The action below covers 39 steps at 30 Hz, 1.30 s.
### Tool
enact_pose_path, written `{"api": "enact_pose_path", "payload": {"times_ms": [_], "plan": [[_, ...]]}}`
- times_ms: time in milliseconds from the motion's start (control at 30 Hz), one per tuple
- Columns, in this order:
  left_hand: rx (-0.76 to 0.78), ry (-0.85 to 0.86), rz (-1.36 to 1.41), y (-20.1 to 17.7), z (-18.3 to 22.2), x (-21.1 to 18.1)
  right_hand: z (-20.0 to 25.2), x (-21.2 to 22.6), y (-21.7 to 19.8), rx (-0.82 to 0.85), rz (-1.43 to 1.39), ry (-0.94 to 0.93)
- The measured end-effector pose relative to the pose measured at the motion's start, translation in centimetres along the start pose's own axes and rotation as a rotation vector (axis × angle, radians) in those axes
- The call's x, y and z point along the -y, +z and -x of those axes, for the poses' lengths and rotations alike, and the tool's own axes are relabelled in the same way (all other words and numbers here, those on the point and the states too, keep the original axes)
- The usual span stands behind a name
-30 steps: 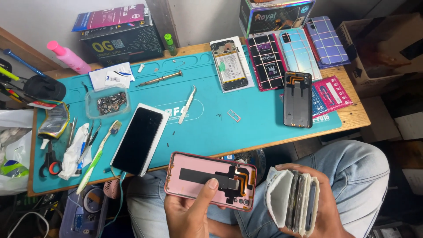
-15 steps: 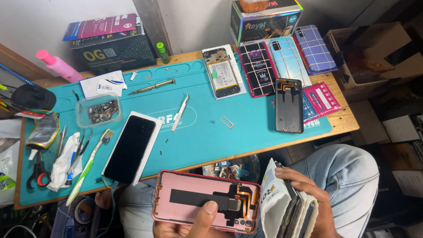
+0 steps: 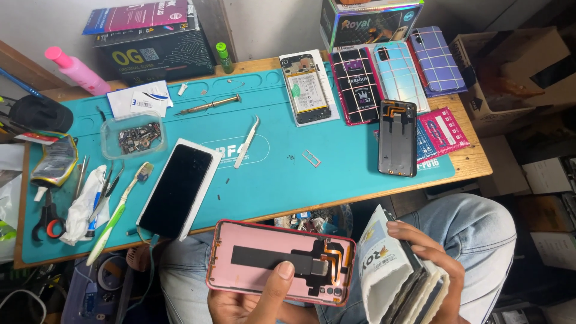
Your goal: The person applies adhesive to a smartphone battery and places it into the phone's chassis. They then handle a SIM tray and a small metal bracket, placing them on the work mat. Finally, they open a package containing a new phone back cover and remove it.
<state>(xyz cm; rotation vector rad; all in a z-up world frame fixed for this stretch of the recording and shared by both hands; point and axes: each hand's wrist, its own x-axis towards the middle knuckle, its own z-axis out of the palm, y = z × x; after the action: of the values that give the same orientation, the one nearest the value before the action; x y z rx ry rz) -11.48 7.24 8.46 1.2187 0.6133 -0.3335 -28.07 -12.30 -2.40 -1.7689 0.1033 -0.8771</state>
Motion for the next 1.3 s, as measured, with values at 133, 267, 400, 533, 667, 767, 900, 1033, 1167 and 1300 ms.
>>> {"api": "enact_pose_path", "payload": {"times_ms": [133, 267, 400, 533, 667, 767, 900, 1033, 1167, 1300], "plan": [[-0.153, -0.122, 0.108, 2.3, 1.1, -2.3, -1.4, 2.3, 1.8, -0.128, 0.201, -0.029], [-0.145, -0.173, 0.118, 2.2, 0.7, -2.6, -2.0, 3.0, 2.6, -0.157, 0.314, -0.032], [-0.025, -0.191, 0.058, 1.5, -0.2, -2.5, -2.6, 3.1, 3.3, -0.194, 0.437, -0.035], [0.122, -0.211, -0.019, 1.5, -1.1, -2.3, -2.9, 3.3, 3.6, -0.257, 0.577, -0.038], [0.263, -0.036, -0.037, 0.8, -3.0, 0.2, -2.2, 2.8, 3.3, -0.358, 0.479, 0.106], [0.320, 0.059, -0.055, 0.6, -3.9, 0.9, -3.2, 3.1, 4.1, -0.256, 0.573, -0.103], [0.280, 0.032, -0.077, 0.9, -4.1, 0.5, -3.9, 3.5, 4.9, -0.280, 0.591, -0.124], [0.301, 0.231, -0.115, 1.0, -5.5, -0.8, -4.1, 3.5, 5.0, -0.299, 0.606, -0.106], [0.238, 0.343, -0.277, 0.5, -7.9, -2.3, -3.9, 3.6, 4.4, -0.275, 0.536, -0.021], [0.217, 0.278, -0.382, 1.3, -8.3, -3.3, -2.4, 1.3, 2.4, -0.266, 0.480, -0.021]]}}
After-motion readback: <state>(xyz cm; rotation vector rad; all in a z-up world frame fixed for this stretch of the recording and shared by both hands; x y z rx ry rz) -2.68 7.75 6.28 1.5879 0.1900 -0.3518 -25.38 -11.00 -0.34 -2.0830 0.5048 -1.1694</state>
